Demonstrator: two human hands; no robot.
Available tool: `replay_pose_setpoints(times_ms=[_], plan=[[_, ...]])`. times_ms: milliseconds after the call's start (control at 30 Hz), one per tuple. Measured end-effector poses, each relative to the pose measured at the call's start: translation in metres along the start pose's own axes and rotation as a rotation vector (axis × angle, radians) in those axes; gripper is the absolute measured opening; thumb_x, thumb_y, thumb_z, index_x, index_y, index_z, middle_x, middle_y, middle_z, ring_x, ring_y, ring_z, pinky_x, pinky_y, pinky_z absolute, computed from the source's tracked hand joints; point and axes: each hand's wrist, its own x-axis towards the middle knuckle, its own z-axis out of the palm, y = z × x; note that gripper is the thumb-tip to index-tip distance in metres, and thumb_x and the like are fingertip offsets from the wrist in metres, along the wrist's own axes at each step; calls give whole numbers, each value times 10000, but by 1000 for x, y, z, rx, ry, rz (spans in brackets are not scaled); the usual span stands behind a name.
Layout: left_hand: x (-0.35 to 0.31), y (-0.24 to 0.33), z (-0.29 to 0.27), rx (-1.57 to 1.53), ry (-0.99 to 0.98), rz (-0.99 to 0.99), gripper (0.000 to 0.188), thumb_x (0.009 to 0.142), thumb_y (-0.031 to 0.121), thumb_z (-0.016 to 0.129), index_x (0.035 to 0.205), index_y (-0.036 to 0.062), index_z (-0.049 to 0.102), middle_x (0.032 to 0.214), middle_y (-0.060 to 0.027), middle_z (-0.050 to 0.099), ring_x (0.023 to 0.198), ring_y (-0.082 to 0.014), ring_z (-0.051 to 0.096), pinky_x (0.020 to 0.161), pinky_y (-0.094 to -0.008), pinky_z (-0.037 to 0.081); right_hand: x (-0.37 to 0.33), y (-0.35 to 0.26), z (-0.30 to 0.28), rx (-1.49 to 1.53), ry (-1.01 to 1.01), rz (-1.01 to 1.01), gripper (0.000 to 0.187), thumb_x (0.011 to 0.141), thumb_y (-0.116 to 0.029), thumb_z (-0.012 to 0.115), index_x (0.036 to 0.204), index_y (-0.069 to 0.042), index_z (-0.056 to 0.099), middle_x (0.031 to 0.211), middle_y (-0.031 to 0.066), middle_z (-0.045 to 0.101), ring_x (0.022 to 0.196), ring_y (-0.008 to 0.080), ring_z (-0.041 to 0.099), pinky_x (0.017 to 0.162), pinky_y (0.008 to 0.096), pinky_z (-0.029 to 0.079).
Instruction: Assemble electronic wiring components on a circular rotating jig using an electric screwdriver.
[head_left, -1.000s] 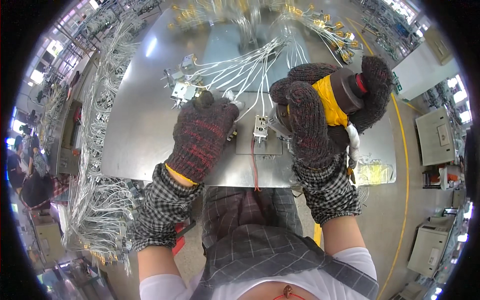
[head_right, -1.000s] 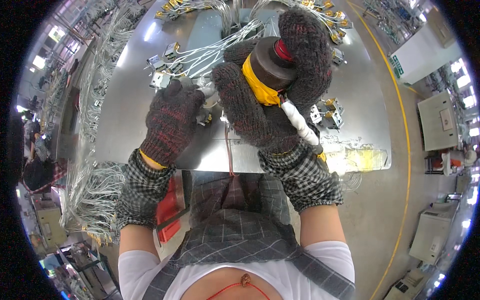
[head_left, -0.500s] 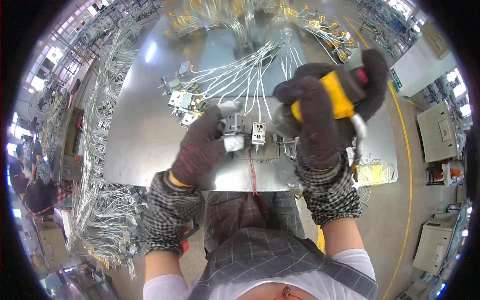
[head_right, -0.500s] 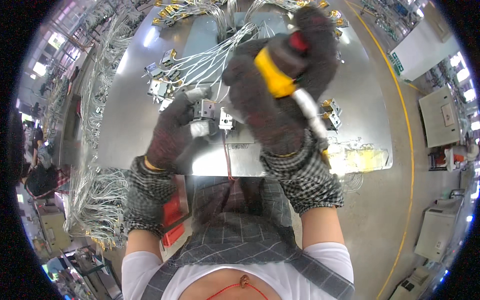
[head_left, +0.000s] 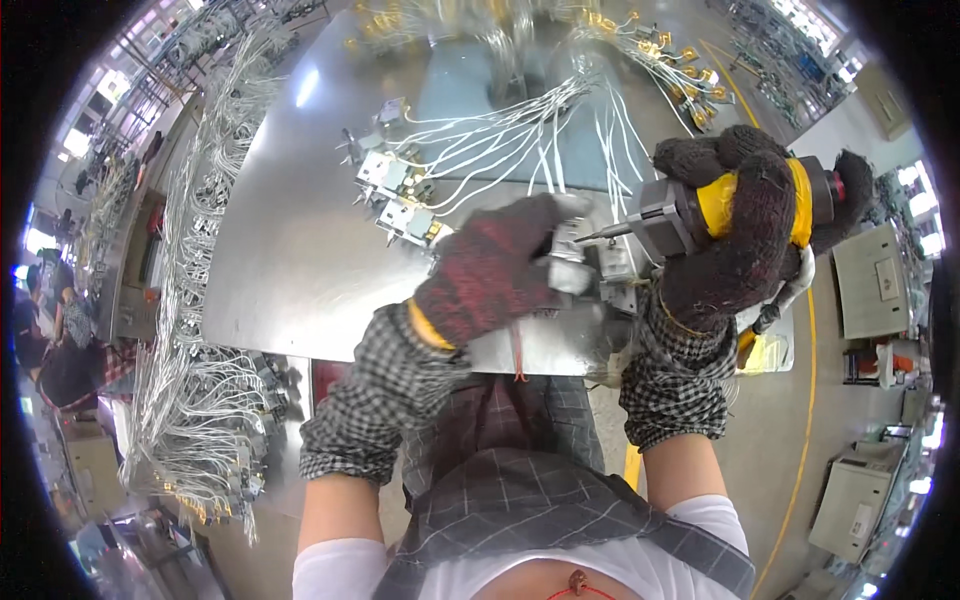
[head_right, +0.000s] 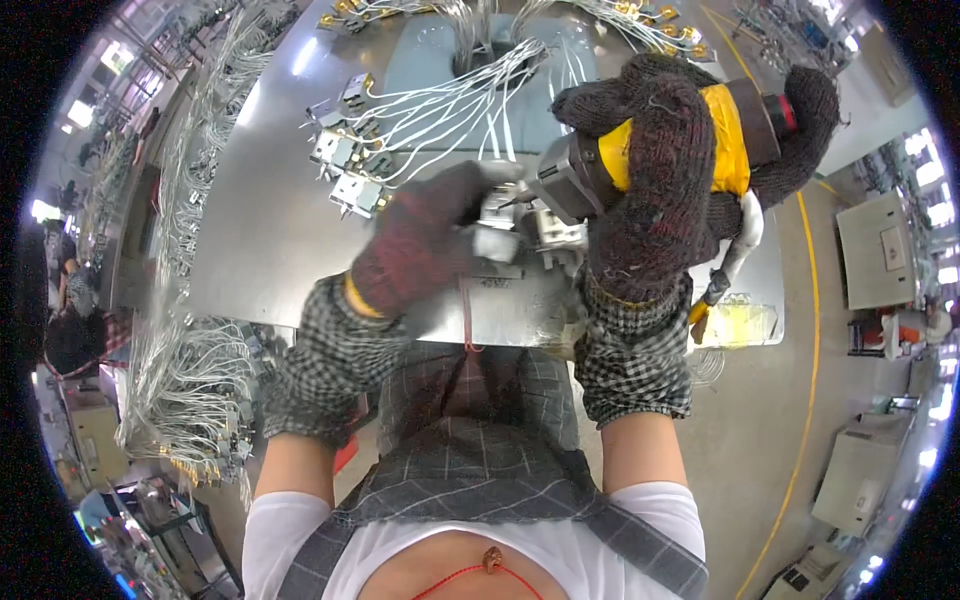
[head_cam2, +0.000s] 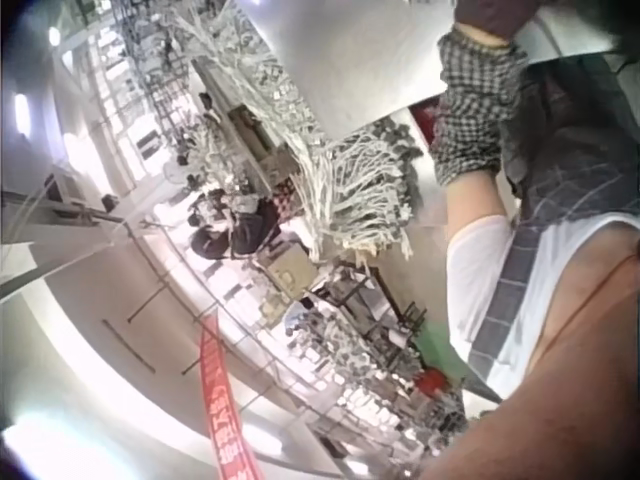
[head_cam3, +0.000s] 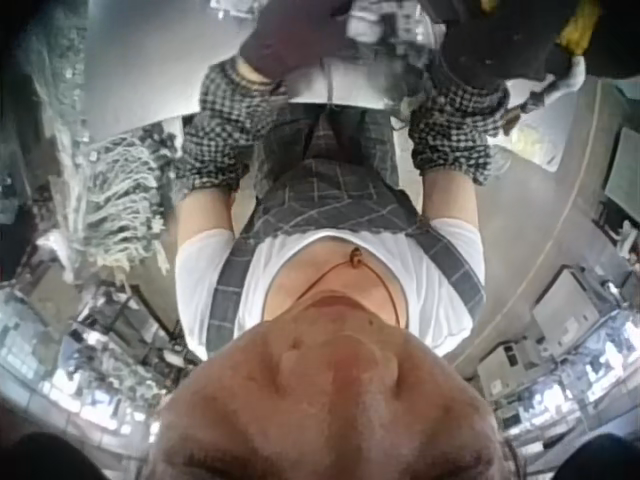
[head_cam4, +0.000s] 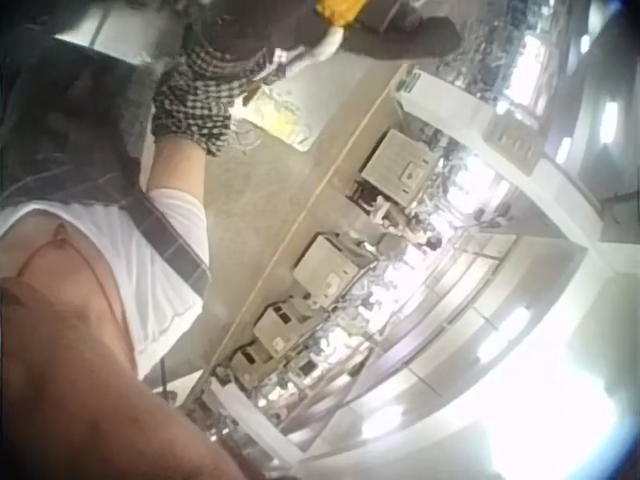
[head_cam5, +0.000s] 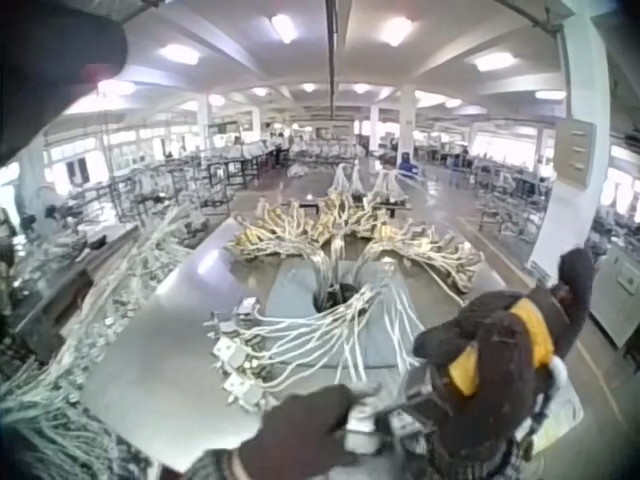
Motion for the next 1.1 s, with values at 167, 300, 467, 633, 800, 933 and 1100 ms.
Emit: replay_pose_setpoints(times_ms=[167,300,467,633,800,933,1100], plan=[[-9,-14,-20,-25,-39,-149,608,771,415,805,1247,81,626,947,-131,686,863,-269,695,763,-357,535,0,4,6,135,30,71,811,879,-113,696,1504,-132,179,938,156,669,760,247,691,649,406,594],[-12,-14,-17,61,-56,-131,574,780,404,800,1222,77,637,909,-133,691,841,-277,698,751,-359,534,-2,5,-3,464,106,310,799,871,-73,703,1501,-162,221,946,169,666,738,257,691,635,436,603],[-14,-10,-18,133,-63,-74,564,793,374,792,1236,74,613,951,-150,708,892,-307,706,760,-389,539,-13,-2,16,-88,-17,64,805,872,-74,720,1501,-151,224,951,169,668,728,259,702,673,441,621],[-9,-4,-14,275,-70,-78,527,803,345,781,1216,72,600,942,-162,707,893,-346,700,754,-418,544,-11,6,17,-36,1,155,785,875,-65,718,1489,-140,236,939,186,662,704,259,700,651,414,621],[-5,-1,-3,277,23,30,497,778,377,790,1149,90,626,944,-165,708,831,-367,696,714,-431,552,-23,7,17,-102,-151,86,581,915,-93,670,1403,-99,354,991,192,651,721,260,678,699,406,592],[-17,-8,-8,230,-33,-143,540,725,312,833,1153,48,636,1006,-166,727,907,-330,709,773,-394,549,-26,12,22,-353,-258,89,527,804,-38,757,1234,11,456,1054,137,608,899,201,625,812,397,515],[-14,-7,-6,221,-98,-158,368,840,57,652,1196,-9,587,1092,-187,691,1035,-313,668,878,-379,526,-23,25,14,80,-218,-54,702,826,19,712,1402,-9,313,1104,153,552,936,194,609,819,364,511]])
